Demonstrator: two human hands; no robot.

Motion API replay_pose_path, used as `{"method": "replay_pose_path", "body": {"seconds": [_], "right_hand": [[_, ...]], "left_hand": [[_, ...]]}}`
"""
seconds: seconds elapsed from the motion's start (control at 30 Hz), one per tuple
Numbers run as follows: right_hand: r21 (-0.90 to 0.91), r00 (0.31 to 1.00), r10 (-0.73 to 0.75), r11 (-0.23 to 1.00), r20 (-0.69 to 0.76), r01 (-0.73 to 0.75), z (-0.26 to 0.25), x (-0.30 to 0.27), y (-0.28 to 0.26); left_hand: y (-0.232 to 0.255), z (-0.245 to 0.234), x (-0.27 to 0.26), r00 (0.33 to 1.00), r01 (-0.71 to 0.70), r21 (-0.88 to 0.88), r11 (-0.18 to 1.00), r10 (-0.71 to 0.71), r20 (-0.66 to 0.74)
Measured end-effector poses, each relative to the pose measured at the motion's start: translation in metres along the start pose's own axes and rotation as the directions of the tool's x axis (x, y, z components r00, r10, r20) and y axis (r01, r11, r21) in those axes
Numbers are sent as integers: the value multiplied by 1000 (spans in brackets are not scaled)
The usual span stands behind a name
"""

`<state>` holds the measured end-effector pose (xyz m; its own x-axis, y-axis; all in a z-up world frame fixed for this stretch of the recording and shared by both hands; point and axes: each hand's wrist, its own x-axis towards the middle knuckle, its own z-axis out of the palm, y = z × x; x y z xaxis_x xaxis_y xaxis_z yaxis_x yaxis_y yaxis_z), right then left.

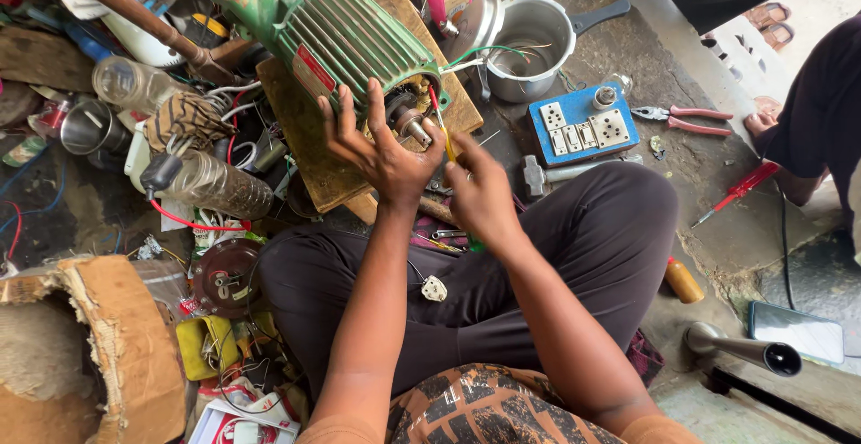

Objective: The person is repairing a green electric motor. They use a wrench to tighten bolts on the motor casing, then use a screwdriver to adjust internal components and wires. Finally, they handle a circular metal part, possibly a fan or impeller.

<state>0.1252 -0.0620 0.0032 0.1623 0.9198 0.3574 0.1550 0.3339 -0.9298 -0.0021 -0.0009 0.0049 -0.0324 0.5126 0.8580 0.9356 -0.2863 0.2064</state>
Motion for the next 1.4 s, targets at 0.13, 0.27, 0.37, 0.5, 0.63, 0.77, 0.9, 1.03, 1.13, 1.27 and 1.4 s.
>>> {"method": "replay_pose_path", "body": {"seconds": [0.13, 0.27, 0.37, 0.5, 0.63, 0.77, 0.9, 1.03, 1.13, 1.27, 1.4], "right_hand": [[635, 822, 498, 547, 278, -546, 0, -3, 9], [385, 867, 494, 790, 58, -476, 26, -12, 23], [79, 998, -41, 996, -53, 45, 34, -16, 36], [-33, 993, 97, 994, -69, -100, 35, -16, 43], [-237, 996, -94, 967, -10, 88, 21, -13, 38], [-126, 995, 89, 988, 35, -84, 8, -2, 22], [464, 822, 517, 683, 239, -564, 4, 14, -3], [679, 782, 562, 465, 269, -568, 12, 17, -20], [770, 769, 598, 374, 226, -517, 27, 22, -29], [851, 736, 663, 300, 139, -431, 56, 24, -36], [731, 758, 622, 422, 197, -537, 38, 20, -26]], "left_hand": [[-3, 0, -1, 1000, -17, 10, 1000, 17, 6], [-7, -3, 0, 999, -52, 0, 999, 52, 14], [-8, -7, 0, 998, -67, -13, 998, 67, 9], [-7, -13, 4, 998, -21, -35, 999, 23, 51], [-9, -16, 6, 998, -44, -36, 998, 45, 36], [-8, -15, 6, 998, -52, -59, 997, 53, 22], [-6, -14, 8, 999, -34, -74, 997, 36, 28], [-11, -15, 2, 998, -17, -65, 998, 20, 51], [-14, -11, 0, 999, -24, -60, 998, 27, 42], [-18, -9, 0, 998, -18, 2, 1000, 18, 56], [-18, -14, 1, 997, -59, -1, 998, 59, 47]]}}
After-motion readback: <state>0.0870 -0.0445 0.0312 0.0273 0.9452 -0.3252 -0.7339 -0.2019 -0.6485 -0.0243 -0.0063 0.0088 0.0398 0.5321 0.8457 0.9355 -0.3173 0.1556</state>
